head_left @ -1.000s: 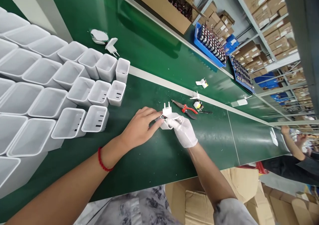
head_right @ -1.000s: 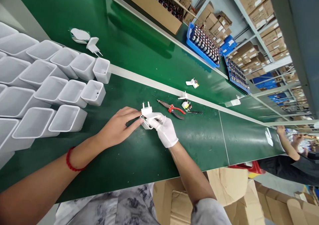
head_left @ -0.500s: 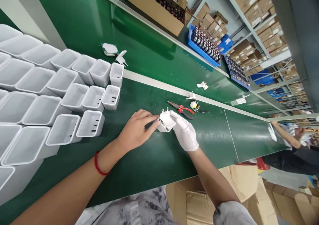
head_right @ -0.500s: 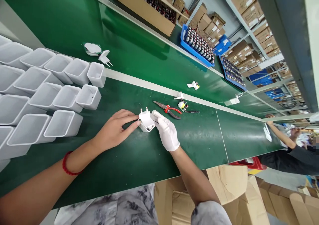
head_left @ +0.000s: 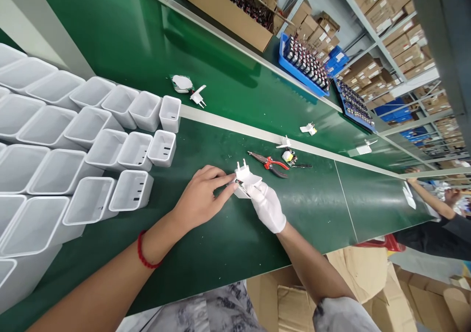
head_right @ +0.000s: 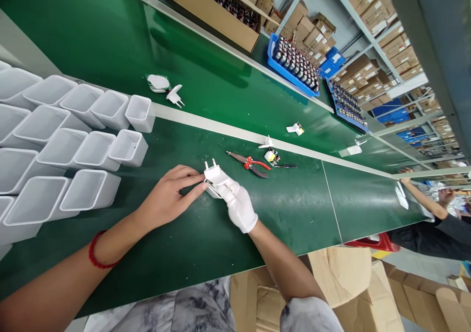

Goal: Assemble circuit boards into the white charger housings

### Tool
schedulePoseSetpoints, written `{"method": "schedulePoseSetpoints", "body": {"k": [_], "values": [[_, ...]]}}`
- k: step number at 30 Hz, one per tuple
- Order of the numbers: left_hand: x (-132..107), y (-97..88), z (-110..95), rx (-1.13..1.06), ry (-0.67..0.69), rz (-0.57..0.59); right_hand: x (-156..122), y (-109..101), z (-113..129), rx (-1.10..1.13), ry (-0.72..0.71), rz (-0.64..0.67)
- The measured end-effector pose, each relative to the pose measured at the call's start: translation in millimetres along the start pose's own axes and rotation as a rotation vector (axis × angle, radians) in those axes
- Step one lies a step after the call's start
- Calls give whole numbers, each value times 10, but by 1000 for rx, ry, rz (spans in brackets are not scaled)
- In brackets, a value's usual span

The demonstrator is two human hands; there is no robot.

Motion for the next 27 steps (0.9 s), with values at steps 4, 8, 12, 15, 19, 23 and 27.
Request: {"method": "schedulePoseSetpoints", "body": {"k": [4, 8, 12, 15, 19, 23, 27], "values": [[-12, 18, -16, 31, 6, 23, 20, 81, 4, 173, 14, 155], [-9, 15, 1, 36, 3, 21, 23, 56, 96, -9, -52, 114], [-13, 20, -10, 34, 28, 38, -33, 97, 277, -509, -251, 8], [-24, 9, -17, 42, 45, 55, -15, 71, 413, -862, -303, -53], [-26, -25, 78, 62, -16, 59, 282, -404, 734, -772, -340, -192], [-43, -33, 130, 98, -31, 60, 957, -1305, 712, -946, -56, -430], [17, -120, 172, 134, -100, 8, 1614, -1895, 431, -1003, 125, -459]]}}
Point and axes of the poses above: each hand's wrist, its own x-axis towards the middle knuckle, its own y-axis out of the palm, z = x × y, the point moved 9 cm from there along x, towards the middle knuckle, and after that the axes turned 10 degrees about -x, right-handed, at the moved point
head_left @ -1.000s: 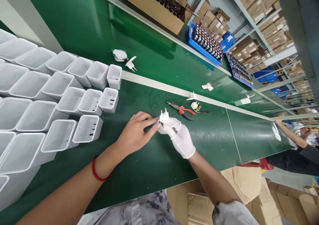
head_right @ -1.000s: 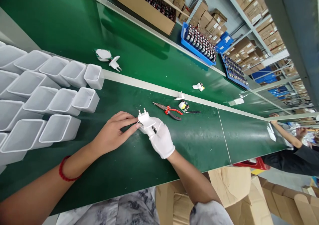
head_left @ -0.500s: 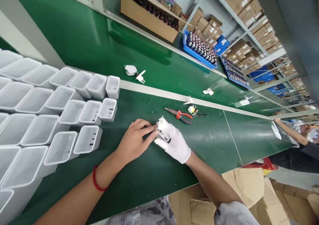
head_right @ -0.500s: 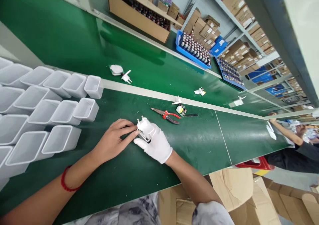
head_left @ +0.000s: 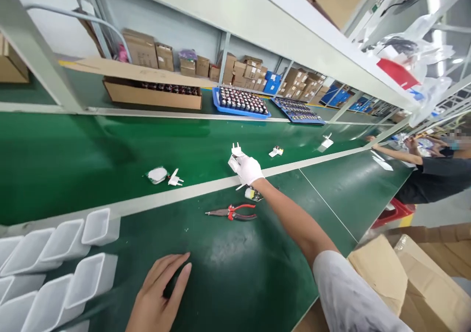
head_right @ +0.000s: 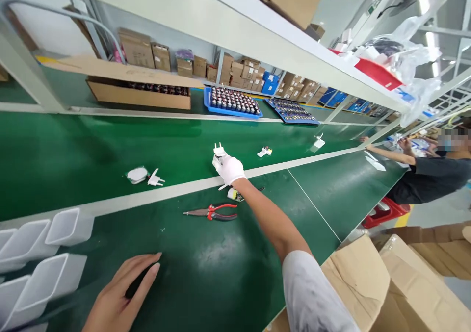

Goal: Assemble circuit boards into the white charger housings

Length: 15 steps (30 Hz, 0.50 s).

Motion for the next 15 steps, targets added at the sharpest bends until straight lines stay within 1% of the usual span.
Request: {"method": "schedulePoseSetpoints", "body": {"k": [2, 3, 4, 6, 7, 8, 9, 10, 12, 14, 15], "values": [[153, -66, -43, 53, -15, -17, 231, 98, -160, 5, 9, 33], [274, -101, -98, 95, 3, -27, 306, 122, -252, 14, 4, 49], [419, -153, -177, 147, 45, -62, 363, 118, -364, 26, -2, 59], [759, -210, -332, 271, 149, -109, 443, 4, -692, 47, 7, 38], [938, -223, -382, 341, 193, -133, 476, -99, -921, 50, 33, 4], [1117, -225, -381, 406, 205, -148, 507, -218, -1188, 46, 74, -39], [1287, -230, -342, 460, 197, -170, 534, -337, -1485, 35, 131, -87], [1443, -239, -257, 496, 164, -191, 561, -439, -1793, 17, 193, -127], [1705, -230, 11, 525, 67, -191, 624, -551, -2375, -28, 306, -169], [1901, -180, 334, 518, -25, -141, 722, -527, -2833, -73, 373, -160], [1981, -141, 484, 507, -57, -105, 788, -473, -3002, -90, 387, -141]]}}
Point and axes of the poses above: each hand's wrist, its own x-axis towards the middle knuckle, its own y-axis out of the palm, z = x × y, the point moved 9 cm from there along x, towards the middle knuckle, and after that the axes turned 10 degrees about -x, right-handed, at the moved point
